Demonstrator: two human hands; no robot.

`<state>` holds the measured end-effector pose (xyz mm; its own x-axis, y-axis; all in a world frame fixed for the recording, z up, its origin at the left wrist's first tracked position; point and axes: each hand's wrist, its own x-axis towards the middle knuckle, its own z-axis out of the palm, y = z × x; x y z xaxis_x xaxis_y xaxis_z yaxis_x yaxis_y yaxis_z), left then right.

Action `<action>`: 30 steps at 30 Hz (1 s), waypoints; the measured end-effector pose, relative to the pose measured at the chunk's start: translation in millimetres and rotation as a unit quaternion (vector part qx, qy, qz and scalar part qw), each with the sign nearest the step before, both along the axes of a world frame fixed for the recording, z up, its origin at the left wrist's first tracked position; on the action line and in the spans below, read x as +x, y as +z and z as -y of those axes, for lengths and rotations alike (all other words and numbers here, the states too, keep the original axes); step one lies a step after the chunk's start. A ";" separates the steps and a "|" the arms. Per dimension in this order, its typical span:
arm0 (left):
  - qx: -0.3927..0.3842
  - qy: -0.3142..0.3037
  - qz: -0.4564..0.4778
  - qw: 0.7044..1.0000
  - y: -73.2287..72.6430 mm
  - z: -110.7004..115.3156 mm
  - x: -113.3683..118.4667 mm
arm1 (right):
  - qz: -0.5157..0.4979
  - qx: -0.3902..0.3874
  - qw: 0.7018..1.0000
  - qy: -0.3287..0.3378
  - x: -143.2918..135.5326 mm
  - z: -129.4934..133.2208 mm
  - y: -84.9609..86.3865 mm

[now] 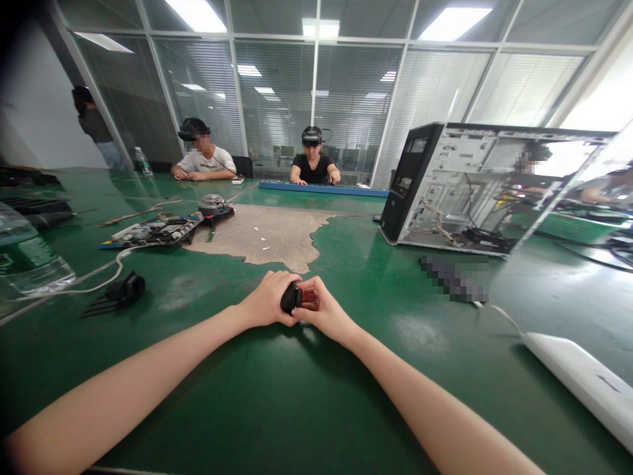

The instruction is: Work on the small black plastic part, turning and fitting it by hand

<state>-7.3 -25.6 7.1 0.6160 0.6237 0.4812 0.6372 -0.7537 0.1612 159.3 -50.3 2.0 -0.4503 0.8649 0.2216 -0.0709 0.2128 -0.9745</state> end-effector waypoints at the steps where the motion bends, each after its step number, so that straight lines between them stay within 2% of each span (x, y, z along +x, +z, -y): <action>1: 0.001 0.001 -0.001 1.000 -0.2 -0.1 -0.1 | 0.001 -0.002 1.000 0.000 -0.1 0.3 0.5; 6: 0.007 -0.006 0.012 1.000 -0.2 -0.2 0.3 | 0.017 0.014 0.999 -0.046 -1.3 2.0 1.7; 12: 0.007 -0.010 0.011 1.000 0.7 -0.2 0.8 | 0.038 0.018 0.997 -0.067 -1.5 -0.6 -2.0; 18: 0.009 -0.003 -0.001 1.000 -0.9 -1.0 0.0 | 0.005 -0.005 1.000 0.008 0.9 -1.4 -1.5; 20: 0.010 0.000 -0.003 1.000 -1.6 -1.4 0.0 | 0.002 -0.013 1.000 0.013 1.4 -0.4 0.4; 30: 0.010 -0.010 0.014 1.000 0.0 -0.6 0.4 | 0.037 0.023 0.997 -0.069 -0.4 0.7 -0.3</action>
<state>-6.8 -25.1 7.1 0.6145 0.6012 0.5109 0.6165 -0.7700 0.1646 158.9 -51.0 1.7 -0.3439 0.9095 0.2334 0.0336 0.2603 -0.9649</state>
